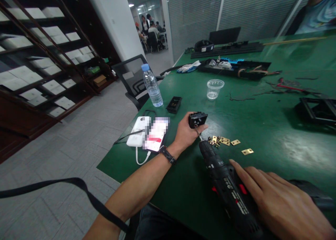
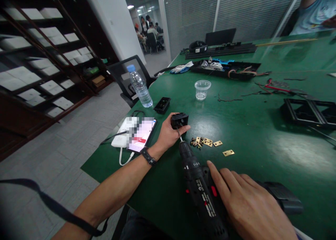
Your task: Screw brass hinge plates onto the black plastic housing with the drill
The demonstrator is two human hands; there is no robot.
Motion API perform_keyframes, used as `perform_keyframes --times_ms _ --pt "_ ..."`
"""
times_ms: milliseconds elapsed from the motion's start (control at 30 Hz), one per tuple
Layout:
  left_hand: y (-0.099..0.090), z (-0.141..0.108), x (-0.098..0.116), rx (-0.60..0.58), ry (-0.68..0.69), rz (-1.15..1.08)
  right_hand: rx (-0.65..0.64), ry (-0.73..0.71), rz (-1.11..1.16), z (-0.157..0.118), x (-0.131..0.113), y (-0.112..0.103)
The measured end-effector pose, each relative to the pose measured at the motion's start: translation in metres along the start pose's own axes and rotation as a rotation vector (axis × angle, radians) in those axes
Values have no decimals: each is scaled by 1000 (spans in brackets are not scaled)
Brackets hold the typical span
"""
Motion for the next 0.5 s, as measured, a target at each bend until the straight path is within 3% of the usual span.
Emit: perform_keyframes --times_ms 500 --pt "0 0 -1 1 -8 -3 12 -4 2 1 0 -2"
Point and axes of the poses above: each hand's wrist, its own z-axis towards the middle knuckle, its own y-axis out of the palm, x = y × z, the point moved 7 cm from there along z, towards the middle knuckle, and after that the axes turned 7 degrees about y, right-handed, at the moved point
